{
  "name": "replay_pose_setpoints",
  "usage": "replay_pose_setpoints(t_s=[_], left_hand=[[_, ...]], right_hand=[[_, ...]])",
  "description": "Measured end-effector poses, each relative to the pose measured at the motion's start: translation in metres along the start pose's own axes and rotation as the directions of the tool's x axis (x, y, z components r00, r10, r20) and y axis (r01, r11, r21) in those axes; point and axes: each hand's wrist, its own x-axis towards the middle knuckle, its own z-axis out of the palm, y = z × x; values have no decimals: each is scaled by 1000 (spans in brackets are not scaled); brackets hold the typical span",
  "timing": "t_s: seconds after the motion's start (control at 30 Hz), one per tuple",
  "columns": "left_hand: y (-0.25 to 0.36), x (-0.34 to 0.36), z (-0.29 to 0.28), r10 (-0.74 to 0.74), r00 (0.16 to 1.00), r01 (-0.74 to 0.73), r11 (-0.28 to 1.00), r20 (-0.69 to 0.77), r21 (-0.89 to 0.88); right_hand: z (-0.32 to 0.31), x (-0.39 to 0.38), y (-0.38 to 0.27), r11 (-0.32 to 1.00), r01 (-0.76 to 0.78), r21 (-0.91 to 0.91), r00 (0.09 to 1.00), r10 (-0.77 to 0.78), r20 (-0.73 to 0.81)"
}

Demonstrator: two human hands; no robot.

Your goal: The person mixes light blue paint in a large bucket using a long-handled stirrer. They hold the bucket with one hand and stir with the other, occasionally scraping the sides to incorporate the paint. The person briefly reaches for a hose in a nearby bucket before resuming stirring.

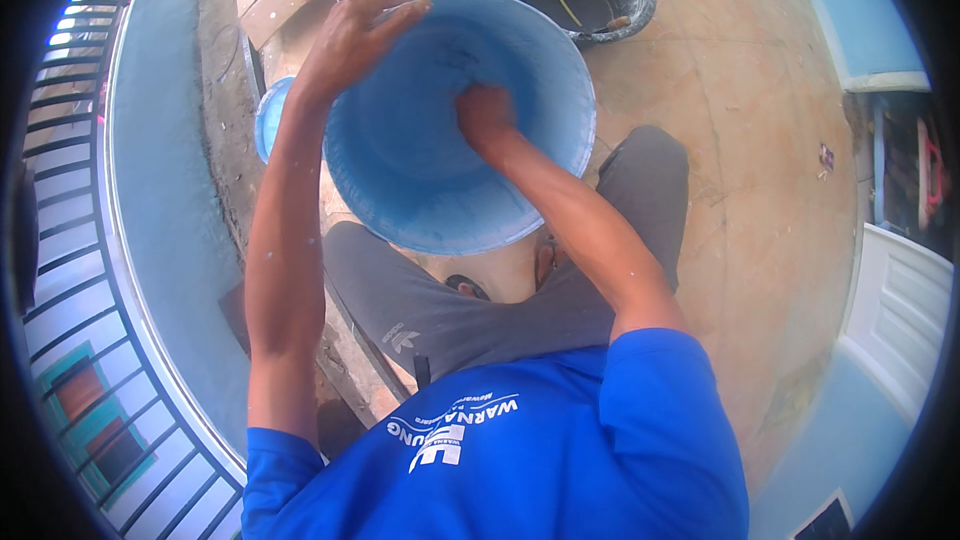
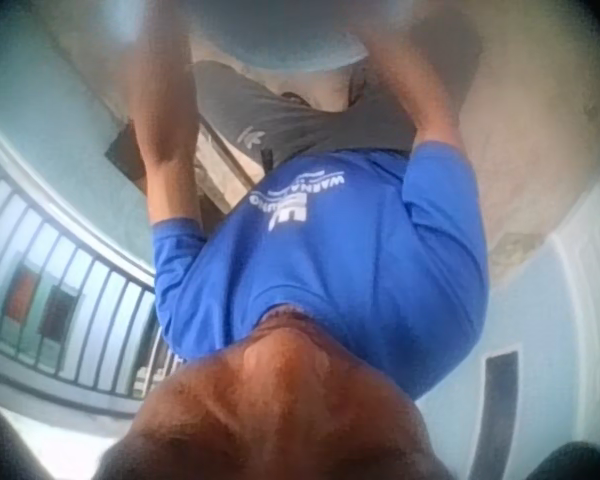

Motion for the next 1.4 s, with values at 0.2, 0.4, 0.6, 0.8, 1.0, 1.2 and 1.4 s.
replay_pose_setpoints(t_s=[0.2,0.4,0.6,0.8,1.0,1.2,1.4], left_hand=[[17,9,16,-5,1000,4,997,18,74],[12,9,13,-39,999,40,997,-9,68],[-3,-5,-1,-77,997,77,997,-9,26],[6,6,7,9,1000,-9,1000,13,-28],[29,9,11,-7,997,7,1000,72,-3],[36,15,16,-29,994,25,999,109,33],[24,14,6,-39,994,39,999,106,2]], right_hand=[[21,-48,-20,994,-14,112,947,-22,320],[11,-49,-58,868,-190,458,906,-25,423],[-24,-6,-63,864,-44,502,986,-45,163],[10,7,1,999,-31,19,998,32,-48],[35,-45,-21,987,-3,159,977,-31,210],[11,-61,-50,941,-128,313,929,3,371],[-23,-21,-29,922,-201,331,929,72,364]])
